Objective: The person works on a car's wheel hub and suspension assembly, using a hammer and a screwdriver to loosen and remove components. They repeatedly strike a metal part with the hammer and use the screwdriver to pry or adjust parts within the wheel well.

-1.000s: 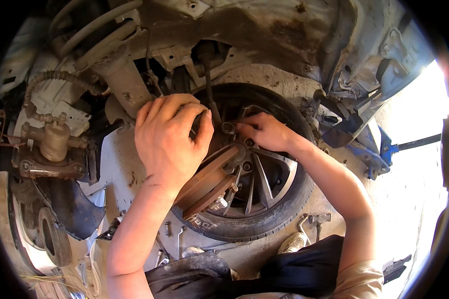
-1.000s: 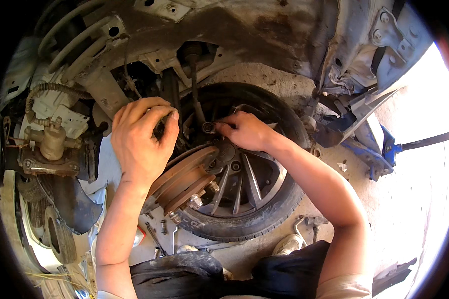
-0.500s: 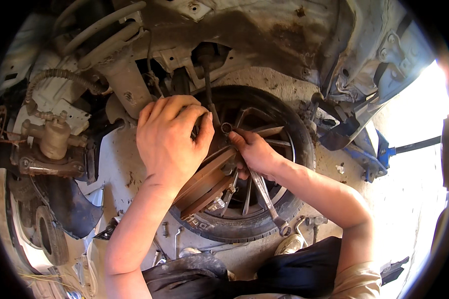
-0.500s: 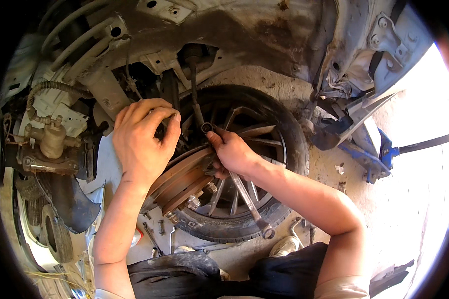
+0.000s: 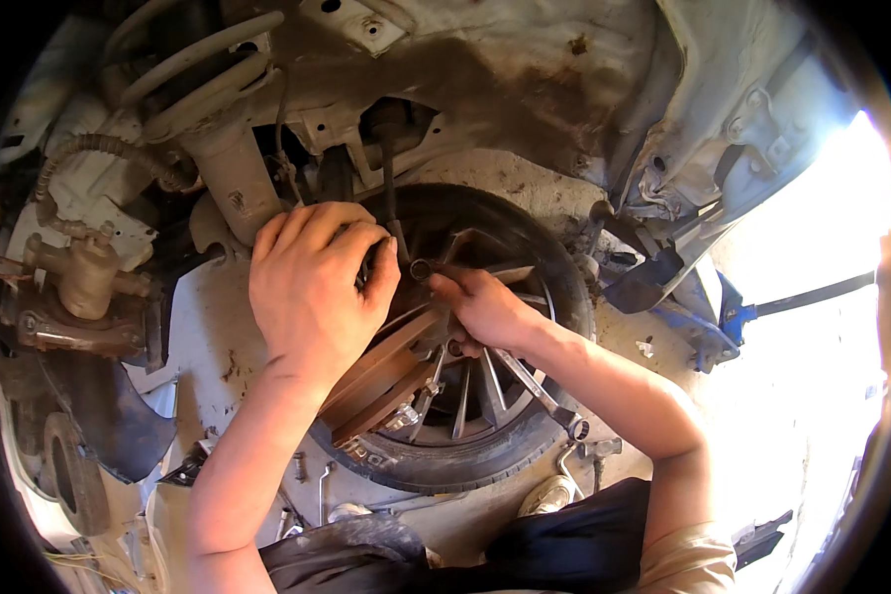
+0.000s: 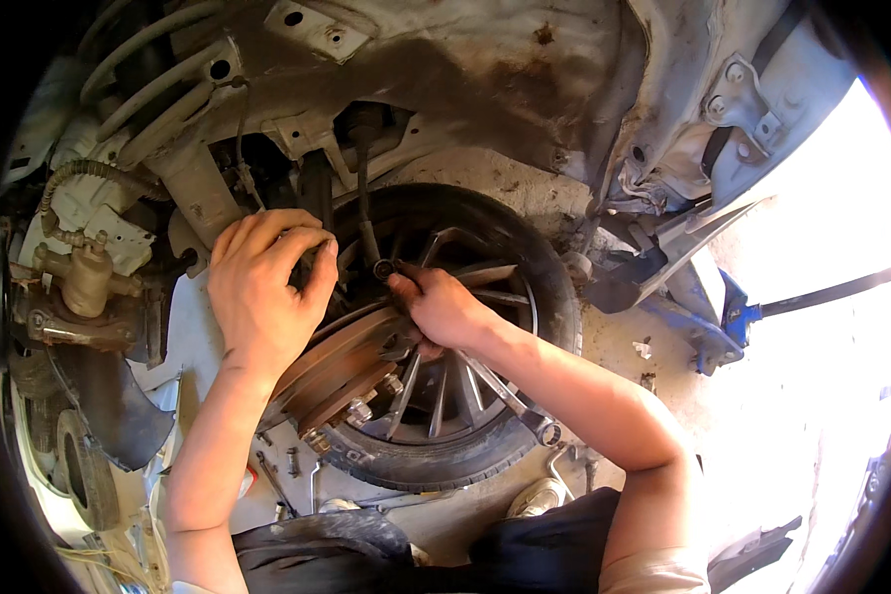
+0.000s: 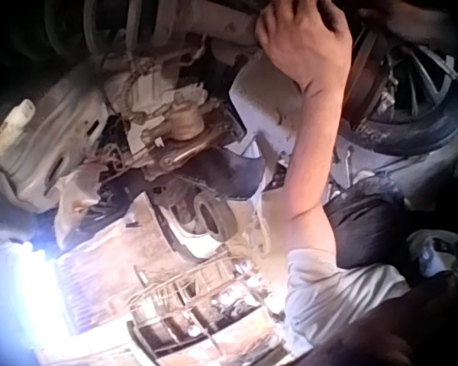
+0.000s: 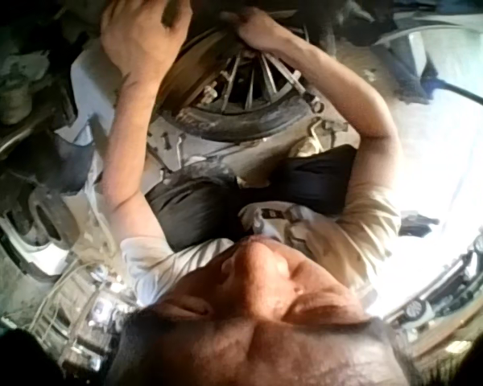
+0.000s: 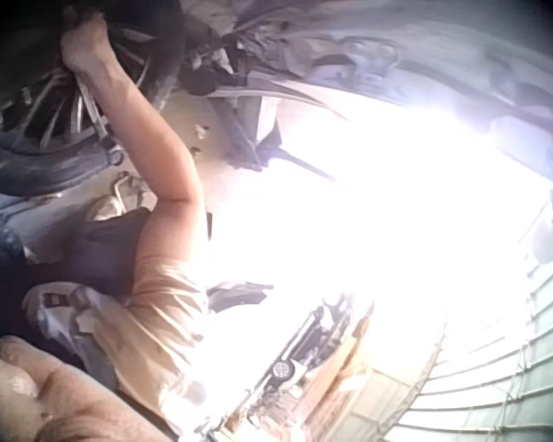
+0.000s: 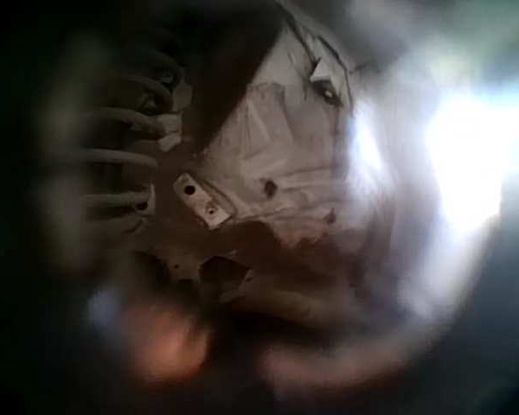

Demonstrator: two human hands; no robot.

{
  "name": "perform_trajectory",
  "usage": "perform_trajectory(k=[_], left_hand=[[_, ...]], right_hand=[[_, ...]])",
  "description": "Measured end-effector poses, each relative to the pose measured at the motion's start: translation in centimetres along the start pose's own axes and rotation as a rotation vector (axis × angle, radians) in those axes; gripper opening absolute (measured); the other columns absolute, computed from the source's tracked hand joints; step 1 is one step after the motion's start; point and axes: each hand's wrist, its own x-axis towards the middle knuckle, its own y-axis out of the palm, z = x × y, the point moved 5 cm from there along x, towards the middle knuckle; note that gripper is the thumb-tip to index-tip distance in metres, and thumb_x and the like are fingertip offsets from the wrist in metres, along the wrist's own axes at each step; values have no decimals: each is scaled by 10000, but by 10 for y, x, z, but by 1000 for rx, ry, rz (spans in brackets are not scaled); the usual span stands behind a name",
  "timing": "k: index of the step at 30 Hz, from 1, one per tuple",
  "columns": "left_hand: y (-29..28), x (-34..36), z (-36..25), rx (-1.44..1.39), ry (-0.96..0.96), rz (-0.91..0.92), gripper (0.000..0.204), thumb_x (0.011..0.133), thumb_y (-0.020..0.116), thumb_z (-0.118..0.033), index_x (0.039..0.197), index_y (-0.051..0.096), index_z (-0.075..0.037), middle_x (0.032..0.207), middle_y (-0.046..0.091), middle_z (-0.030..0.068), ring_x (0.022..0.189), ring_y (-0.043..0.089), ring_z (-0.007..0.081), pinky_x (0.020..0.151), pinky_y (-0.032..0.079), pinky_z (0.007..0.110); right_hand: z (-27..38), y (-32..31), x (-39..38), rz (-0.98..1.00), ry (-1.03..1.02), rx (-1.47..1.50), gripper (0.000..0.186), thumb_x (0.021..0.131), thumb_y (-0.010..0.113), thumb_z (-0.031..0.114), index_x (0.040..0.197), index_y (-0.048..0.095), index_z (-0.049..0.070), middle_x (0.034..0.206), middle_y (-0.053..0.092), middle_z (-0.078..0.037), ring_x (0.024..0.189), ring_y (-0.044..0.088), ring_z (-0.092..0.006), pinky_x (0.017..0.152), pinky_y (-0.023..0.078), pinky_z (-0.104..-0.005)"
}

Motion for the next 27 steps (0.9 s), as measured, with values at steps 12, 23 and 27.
perform_trajectory(k=[12, 23, 27], left_hand=[[-1, -2, 2, -2, -4, -16, 55, 799, 710, -141, 815, 697, -89, 900, 677, 3, 868, 633, 243, 862, 463, 388], [1, -1, 1, 5, -14, 3, 61, 801, 707, -144, 802, 693, -84, 896, 680, 5, 874, 631, 247, 866, 463, 391], [0, -1, 0, -6, -29, 9, 60, 798, 710, -141, 803, 695, -83, 895, 679, 8, 871, 631, 249, 867, 464, 391]], right_hand=[[15, -37, 23, -40, -468, -630, 355, 986, 520, 284, 1174, 682, 30, 958, 700, -231, 926, 671, -375, 833, 529, -428], [-9, -12, 6, -87, -191, -134, 357, 1050, 505, 308, 1205, 633, 13, 747, 628, -95, 603, 578, -156, 563, 469, -300], [-6, 3, 2, -53, -94, 81, 364, 1062, 491, 305, 1239, 621, 14, 617, 533, -23, 430, 476, -94, 380, 386, -262]])
